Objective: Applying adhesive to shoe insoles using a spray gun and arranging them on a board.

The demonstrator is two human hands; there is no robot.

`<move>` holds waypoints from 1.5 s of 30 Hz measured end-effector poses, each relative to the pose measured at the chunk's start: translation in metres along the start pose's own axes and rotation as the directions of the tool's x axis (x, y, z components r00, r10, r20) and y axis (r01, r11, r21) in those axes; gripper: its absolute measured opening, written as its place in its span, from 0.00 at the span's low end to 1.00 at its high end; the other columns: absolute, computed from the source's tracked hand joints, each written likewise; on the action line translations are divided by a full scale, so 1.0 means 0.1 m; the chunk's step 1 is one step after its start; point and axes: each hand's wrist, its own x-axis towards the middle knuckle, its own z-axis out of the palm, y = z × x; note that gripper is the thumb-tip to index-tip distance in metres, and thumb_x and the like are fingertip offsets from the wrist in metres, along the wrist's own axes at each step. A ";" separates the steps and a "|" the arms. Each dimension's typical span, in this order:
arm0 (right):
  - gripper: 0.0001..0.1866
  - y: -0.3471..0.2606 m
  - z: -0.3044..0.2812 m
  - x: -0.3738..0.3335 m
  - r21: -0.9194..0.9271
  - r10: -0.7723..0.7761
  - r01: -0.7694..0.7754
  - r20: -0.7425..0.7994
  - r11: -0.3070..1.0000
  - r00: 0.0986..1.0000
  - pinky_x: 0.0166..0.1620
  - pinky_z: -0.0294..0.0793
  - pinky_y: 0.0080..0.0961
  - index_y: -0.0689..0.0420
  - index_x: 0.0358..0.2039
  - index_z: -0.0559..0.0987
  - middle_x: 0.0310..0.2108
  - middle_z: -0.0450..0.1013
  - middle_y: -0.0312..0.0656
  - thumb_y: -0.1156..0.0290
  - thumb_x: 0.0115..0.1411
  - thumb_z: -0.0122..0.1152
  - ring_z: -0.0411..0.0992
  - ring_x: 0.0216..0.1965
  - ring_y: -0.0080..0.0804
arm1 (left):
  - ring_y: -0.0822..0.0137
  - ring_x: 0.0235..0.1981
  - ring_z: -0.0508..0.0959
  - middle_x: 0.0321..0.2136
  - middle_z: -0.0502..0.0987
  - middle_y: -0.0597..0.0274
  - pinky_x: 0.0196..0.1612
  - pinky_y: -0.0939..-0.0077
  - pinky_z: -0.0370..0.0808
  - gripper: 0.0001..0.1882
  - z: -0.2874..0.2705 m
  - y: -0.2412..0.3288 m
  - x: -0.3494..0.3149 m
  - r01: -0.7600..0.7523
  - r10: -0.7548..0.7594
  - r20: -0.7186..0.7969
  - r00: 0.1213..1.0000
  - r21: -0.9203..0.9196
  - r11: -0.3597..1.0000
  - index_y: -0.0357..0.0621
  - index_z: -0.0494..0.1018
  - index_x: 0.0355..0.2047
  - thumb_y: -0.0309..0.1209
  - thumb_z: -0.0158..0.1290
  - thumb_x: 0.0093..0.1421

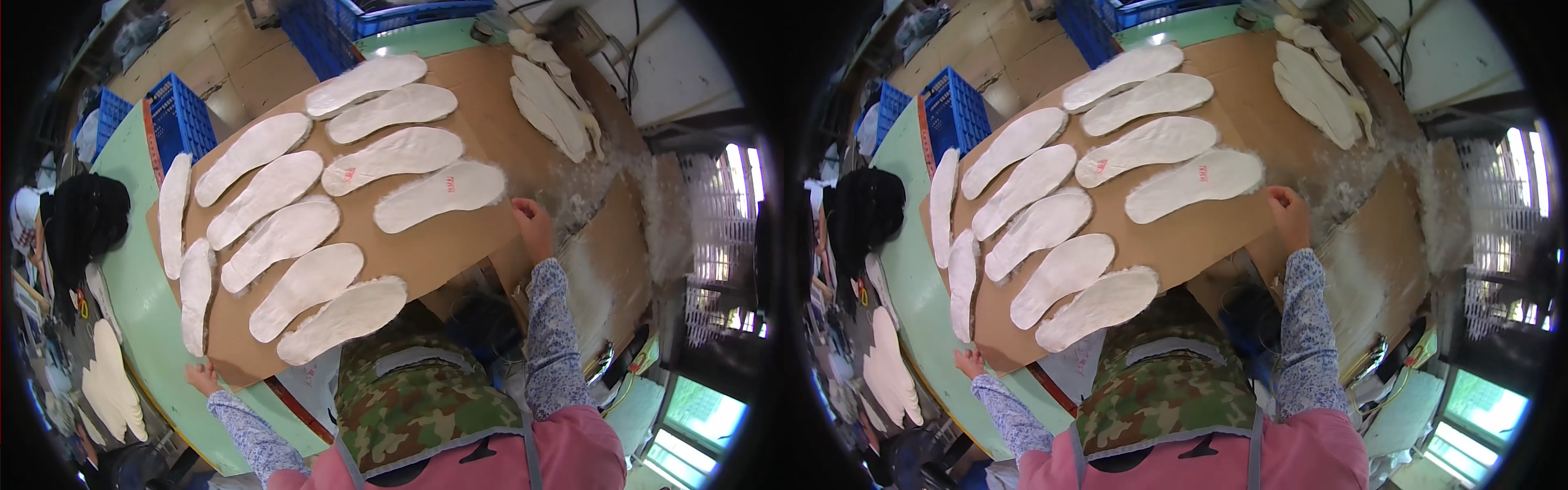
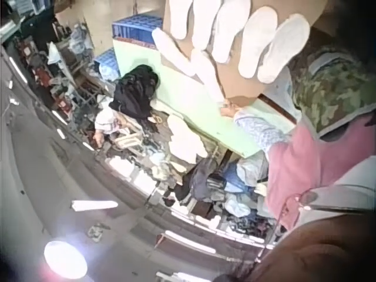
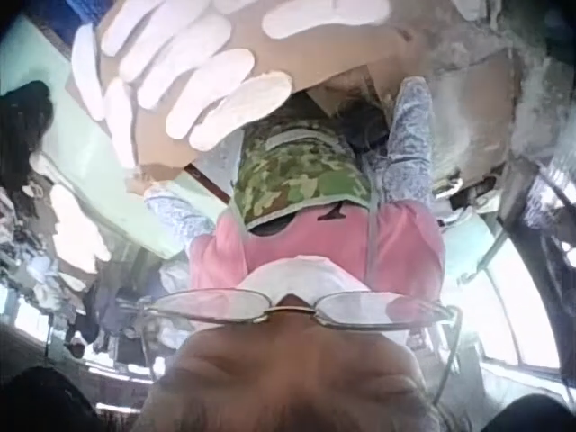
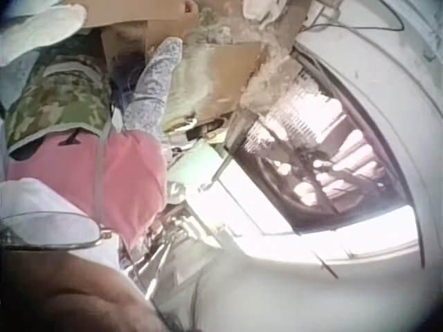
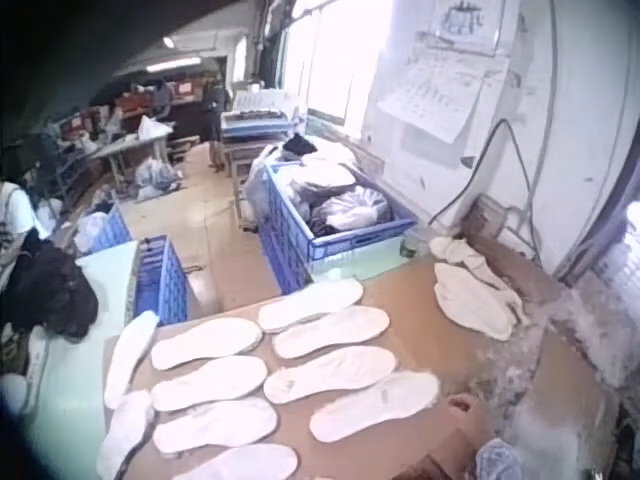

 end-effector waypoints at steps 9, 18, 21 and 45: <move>0.20 0.69 0.12 0.96 0.129 0.024 -0.029 0.041 0.991 0.999 0.41 0.73 0.25 0.65 0.40 0.78 0.31 0.78 0.44 0.63 0.52 0.63 0.75 0.34 0.32 | 0.65 0.42 0.73 0.43 0.71 0.54 0.46 0.73 0.72 0.20 1.78 0.78 -2.38 -0.425 0.388 0.532 0.752 -0.059 0.903 0.35 0.65 0.52 0.23 0.47 0.58; 0.15 0.35 0.27 0.82 0.239 0.012 -0.042 0.125 0.970 0.992 0.34 0.72 0.21 0.65 0.36 0.80 0.26 0.76 0.38 0.66 0.53 0.62 0.72 0.27 0.24 | 0.47 0.39 0.74 0.38 0.73 0.46 0.43 0.54 0.70 0.13 3.58 0.60 -3.39 -0.957 0.412 0.866 0.284 0.231 0.175 0.38 0.67 0.40 0.20 0.45 0.53; 0.15 0.64 0.35 0.92 0.217 -0.027 -0.003 0.137 0.976 0.990 0.34 0.71 0.21 0.66 0.36 0.80 0.27 0.77 0.38 0.66 0.53 0.62 0.73 0.28 0.24 | 0.47 0.37 0.76 0.33 0.75 0.47 0.41 0.56 0.71 0.11 3.62 0.52 -3.32 -0.840 0.422 0.859 0.288 0.015 0.543 0.39 0.67 0.38 0.20 0.45 0.52; 0.06 -3.07 3.64 -1.86 0.462 -0.571 0.343 0.725 0.818 0.384 0.32 0.75 0.27 0.62 0.30 0.79 0.25 0.76 0.44 0.77 0.51 0.56 0.77 0.24 0.33 | 0.77 0.31 0.67 0.31 0.66 0.69 0.38 0.83 0.67 0.04 -0.84 -0.56 -0.78 -0.312 0.333 0.247 0.910 -0.120 0.942 0.41 0.65 0.34 0.21 0.48 0.59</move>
